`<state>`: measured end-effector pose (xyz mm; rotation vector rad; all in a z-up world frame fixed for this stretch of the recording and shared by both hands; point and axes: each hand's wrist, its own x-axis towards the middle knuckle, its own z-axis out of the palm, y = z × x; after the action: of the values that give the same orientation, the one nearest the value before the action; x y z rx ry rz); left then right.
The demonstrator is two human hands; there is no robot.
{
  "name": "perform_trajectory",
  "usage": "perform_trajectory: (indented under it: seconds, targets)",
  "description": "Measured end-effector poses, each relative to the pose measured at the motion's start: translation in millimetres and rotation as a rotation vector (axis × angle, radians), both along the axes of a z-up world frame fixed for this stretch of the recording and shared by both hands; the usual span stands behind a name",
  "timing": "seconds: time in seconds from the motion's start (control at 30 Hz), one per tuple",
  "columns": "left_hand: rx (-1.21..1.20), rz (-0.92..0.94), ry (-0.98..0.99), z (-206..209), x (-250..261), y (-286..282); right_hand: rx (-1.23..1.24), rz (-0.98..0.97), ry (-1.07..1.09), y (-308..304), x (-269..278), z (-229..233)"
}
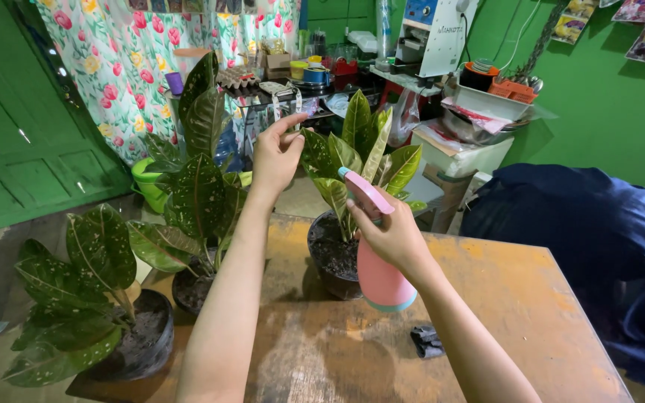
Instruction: The person uses a pink spray bottle to mist the leaves of a potted plant and then wipes each leaf with a dark cloth. The person repeats this cycle on several leaves of the same plant, rotating the pot to reach different sides.
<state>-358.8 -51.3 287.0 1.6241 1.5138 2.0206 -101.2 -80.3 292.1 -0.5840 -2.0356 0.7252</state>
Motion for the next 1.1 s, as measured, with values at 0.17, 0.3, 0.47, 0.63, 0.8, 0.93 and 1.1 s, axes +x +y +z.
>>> perform_trajectory:
  seconds: [0.17, 0.3, 0.47, 0.63, 0.8, 0.93, 1.1]
  targets:
    - [-0.009, 0.009, 0.000, 0.3, -0.6, 2.3, 0.011, -0.004, -0.004, -1.2, 3.9, 7.4]
    - [-0.024, 0.015, 0.004, 8.3, 6.8, -5.1, 0.023, -0.011, -0.006, 0.9, 4.6, 6.6]
    - [0.011, -0.022, -0.012, -2.6, -4.1, 8.3, 0.019, -0.023, -0.048, 4.7, 5.3, 7.7]
    - [0.050, -0.059, 0.010, 8.8, 10.0, -4.9, -0.071, 0.002, -0.053, 9.4, 9.2, 0.2]
    - [0.161, 0.021, 0.165, 16.7, 43.7, -20.3, 0.088, 0.085, 0.320, 7.1, 19.4, -6.1]
    - [0.328, 0.327, 0.468, 29.4, 118.7, -50.2, -0.063, 0.072, 0.287, 33.4, 59.7, -29.3]
    - [0.545, 0.139, 0.519, -24.2, 193.2, -33.1, -0.023, -0.078, 0.415, 62.7, 109.4, -71.2]
